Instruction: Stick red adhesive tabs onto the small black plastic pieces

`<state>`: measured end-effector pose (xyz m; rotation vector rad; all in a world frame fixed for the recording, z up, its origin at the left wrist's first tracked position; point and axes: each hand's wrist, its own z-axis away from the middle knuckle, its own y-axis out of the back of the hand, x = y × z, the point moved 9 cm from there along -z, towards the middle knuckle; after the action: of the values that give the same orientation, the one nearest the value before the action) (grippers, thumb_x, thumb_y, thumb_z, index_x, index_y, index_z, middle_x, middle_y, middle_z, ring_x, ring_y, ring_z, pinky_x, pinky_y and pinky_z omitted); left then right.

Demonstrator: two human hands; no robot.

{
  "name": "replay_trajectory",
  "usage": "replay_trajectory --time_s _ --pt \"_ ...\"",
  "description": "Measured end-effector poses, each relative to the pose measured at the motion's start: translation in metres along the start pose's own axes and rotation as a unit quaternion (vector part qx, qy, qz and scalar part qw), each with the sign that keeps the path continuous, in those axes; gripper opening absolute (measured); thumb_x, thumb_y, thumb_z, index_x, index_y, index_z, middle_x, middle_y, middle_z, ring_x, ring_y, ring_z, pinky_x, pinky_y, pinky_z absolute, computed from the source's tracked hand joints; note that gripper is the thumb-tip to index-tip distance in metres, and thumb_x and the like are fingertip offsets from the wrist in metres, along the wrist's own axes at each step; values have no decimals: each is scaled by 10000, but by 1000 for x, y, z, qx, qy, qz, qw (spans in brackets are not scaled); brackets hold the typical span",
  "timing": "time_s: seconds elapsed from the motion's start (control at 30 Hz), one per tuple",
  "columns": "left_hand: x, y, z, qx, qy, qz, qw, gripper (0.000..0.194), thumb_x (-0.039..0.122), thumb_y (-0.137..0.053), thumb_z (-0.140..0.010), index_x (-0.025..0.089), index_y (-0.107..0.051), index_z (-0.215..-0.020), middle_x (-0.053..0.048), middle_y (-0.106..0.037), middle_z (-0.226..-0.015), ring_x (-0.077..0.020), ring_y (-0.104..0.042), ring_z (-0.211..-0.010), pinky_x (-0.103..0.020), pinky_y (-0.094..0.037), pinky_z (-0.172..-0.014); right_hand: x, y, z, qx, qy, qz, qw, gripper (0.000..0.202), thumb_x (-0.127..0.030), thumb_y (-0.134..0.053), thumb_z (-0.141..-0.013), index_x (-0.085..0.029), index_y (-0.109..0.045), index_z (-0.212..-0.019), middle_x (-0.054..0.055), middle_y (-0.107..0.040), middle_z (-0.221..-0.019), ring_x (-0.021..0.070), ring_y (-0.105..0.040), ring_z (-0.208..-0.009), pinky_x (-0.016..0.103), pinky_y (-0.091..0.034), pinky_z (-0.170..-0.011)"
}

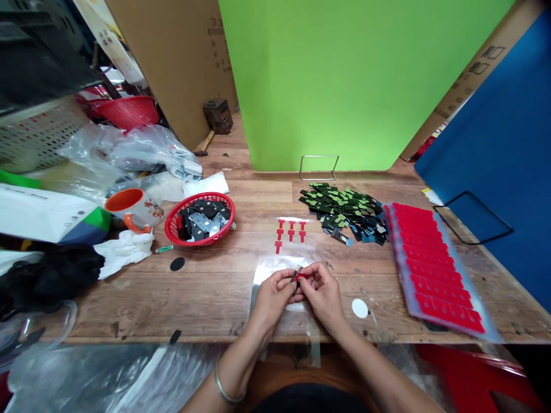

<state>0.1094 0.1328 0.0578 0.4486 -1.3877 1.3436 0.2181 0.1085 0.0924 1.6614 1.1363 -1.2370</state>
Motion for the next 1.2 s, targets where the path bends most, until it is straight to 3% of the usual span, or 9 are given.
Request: replay_trajectory --time_s 0.27,0.4,0.5,0.6,0.77,1.2 --pt "1 3 0 44 -24 -11 999 366 245 -732 -641 85 -577 -931 -85 -708 -722 -169 -670 -593 -253 -549 -589 0 0 2 3 3 7 1000 104 -265 -575 -811 -192 -507 -840 -8 -581 -707 115 -548 -532 215 -422 -479" --pt "2 2 4 44 -31 -15 998 342 266 -728 -648 92 -593 -910 -65 -703 -694 -149 -659 -569 -249 -550 -601 -14 3 9 22 43 73 996 80 -273 -548 -833 -194 -544 -842 7 -576 -742 128 -548 -602 227 -427 -527" --pt "6 -2 7 33 -44 -10 998 341 278 -723 -657 100 -593 -918 -54 -701 -693 -158 -666 -595 -267 -554 -630 -34 7 14 56 101 134 984 70 -248 -541 -832 -187 -566 -811 50 -558 -904 141 -541 -718 242 -429 -597" --pt "9 -5 11 31 -43 -14 999 349 275 -723 -658 99 -596 -932 -47 -694 -676 -158 -665 -596 -263 -551 -623 -43 12 12 78 112 139 981 84 -240 -538 -825 -177 -568 -778 82 -487 -1065 153 -538 -818 245 -433 -625" --pt "12 -7 15 38 -42 -17 998 336 261 -721 -659 98 -603 -927 -47 -688 -660 -145 -658 -586 -238 -543 -599 -45 16 3 83 99 113 985 81 -210 -545 -805 -180 -567 -733 58 -510 -970 178 -523 -929 256 -433 -713" --pt "12 -9 17 39 -41 -7 998 367 292 -748 -626 110 -614 -914 -56 -701 -684 -190 -682 -646 -261 -545 -621 -33 14 1 89 31 47 994 146 -299 -586 -779 -181 -529 -713 38 -560 -848 156 -532 -763 239 -434 -638"
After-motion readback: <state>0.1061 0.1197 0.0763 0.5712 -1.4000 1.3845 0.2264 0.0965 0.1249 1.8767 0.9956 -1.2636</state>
